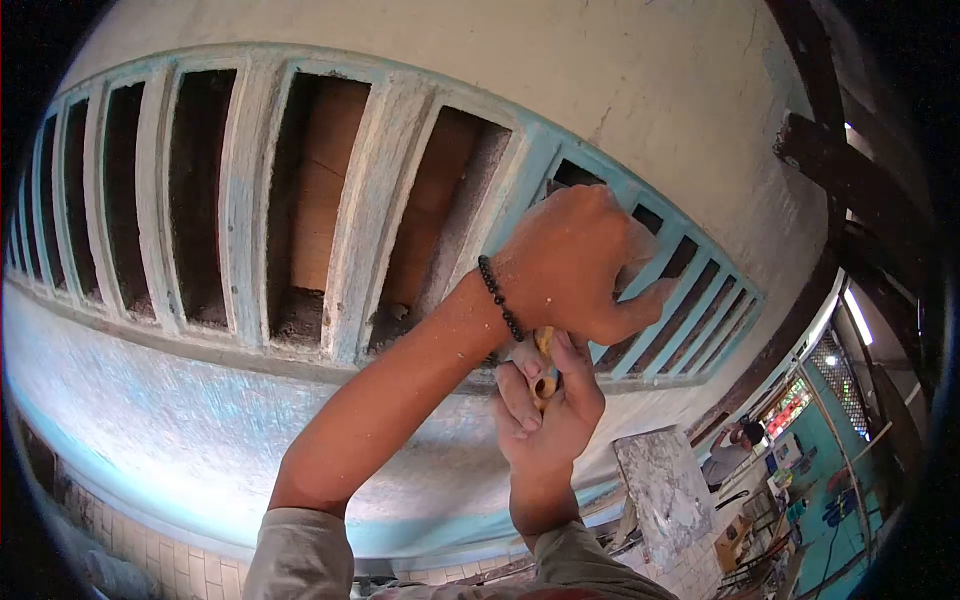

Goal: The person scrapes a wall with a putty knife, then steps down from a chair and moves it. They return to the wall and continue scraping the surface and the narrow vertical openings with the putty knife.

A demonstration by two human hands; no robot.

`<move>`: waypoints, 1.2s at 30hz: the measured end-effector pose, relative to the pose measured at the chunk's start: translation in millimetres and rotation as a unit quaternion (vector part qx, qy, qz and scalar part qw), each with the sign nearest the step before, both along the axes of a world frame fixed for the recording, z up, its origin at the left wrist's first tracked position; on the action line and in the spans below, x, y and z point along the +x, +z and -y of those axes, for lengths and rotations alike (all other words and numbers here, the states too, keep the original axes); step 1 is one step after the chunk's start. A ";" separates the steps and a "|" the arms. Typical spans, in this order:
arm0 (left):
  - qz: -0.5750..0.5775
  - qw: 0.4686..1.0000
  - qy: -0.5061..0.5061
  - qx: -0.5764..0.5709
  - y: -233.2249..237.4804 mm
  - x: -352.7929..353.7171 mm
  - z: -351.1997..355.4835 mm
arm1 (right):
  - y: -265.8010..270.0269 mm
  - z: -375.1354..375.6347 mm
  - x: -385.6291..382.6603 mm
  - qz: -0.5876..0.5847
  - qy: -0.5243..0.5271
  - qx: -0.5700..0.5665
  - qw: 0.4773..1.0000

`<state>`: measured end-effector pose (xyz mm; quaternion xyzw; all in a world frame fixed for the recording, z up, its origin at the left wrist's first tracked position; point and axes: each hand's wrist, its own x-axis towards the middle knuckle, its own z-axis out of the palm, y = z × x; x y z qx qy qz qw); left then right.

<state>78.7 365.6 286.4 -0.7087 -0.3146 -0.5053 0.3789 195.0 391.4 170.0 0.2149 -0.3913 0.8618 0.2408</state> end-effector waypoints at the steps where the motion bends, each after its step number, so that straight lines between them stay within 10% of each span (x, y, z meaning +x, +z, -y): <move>1: -0.003 1.000 -0.011 -0.003 0.7 -0.9 -0.2 | 2.3 1.4 -3.0 -0.012 -0.004 0.012 1.000; 25: -0.025 0.999 -0.023 -0.015 18.8 -4.2 3.5 | 20.9 24.2 -19.0 0.010 -0.131 0.020 0.991; 36: -0.014 0.999 -0.017 0.032 13.4 -0.5 -1.2 | 14.0 -1.2 -10.6 -0.029 -0.033 0.030 0.999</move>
